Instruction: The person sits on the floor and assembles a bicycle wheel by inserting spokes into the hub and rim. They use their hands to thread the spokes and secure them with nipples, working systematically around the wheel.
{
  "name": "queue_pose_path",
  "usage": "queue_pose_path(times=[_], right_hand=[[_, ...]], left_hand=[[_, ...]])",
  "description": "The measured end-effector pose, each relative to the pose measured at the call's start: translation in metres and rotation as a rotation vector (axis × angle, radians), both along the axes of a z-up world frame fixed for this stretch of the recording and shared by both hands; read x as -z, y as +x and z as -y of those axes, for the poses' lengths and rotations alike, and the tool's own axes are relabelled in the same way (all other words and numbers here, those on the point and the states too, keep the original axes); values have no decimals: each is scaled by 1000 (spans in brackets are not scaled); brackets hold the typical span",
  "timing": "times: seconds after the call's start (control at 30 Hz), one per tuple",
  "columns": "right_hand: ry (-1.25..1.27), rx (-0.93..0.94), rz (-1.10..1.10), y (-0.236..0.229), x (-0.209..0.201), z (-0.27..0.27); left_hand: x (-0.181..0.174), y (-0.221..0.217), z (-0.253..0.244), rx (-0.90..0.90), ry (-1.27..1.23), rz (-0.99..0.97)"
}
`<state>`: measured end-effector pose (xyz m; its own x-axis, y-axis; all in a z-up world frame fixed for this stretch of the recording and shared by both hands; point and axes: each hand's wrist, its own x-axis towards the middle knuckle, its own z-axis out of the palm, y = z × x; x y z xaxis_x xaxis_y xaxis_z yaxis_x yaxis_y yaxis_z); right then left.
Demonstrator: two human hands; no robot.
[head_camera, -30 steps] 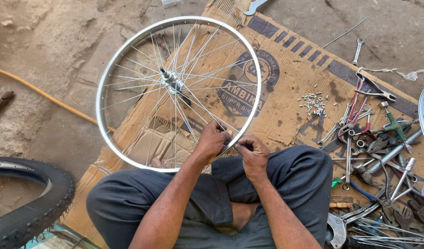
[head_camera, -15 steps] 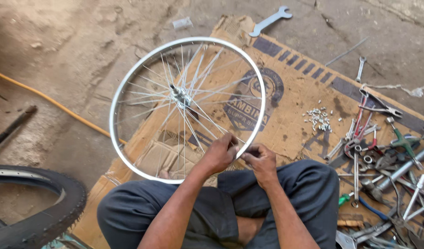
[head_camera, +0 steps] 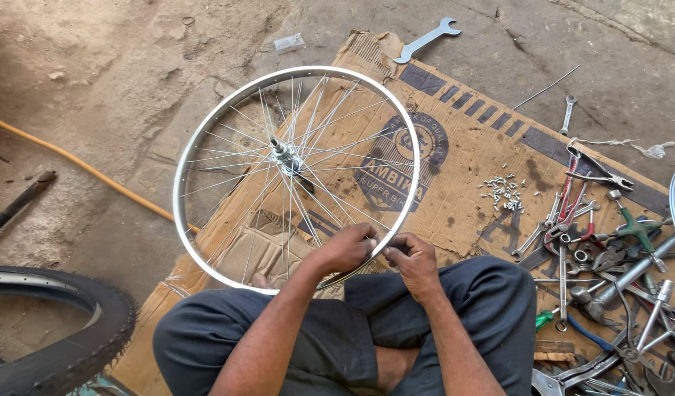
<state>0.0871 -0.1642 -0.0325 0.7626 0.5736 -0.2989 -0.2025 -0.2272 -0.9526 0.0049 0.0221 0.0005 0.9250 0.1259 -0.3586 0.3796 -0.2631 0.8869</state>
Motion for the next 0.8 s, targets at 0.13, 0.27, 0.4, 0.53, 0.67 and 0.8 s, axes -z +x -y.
queue_pose_path(times=[0.13, 0.27, 0.4, 0.53, 0.67, 0.8], right_hand=[[-10, -23, 15, -1, -6, -3], [4, -30, 18, -2, -12, -1], [4, -27, 16, -2, -4, 1], [-274, -104, 375, 39, 32, 17], [-659, 53, 569, 178, 59, 60], [-941, 130, 875, 268, 56, 108]], left_hand=[[-15, 1, 13, -28, 298, -179], [0, 3, -3, 39, 183, -1], [6, -2, 6, -32, 138, -16], [6, 5, 5, 23, 283, -45], [13, -4, 2, -38, -21, 68], [0, 0, 15, -19, 405, -82]])
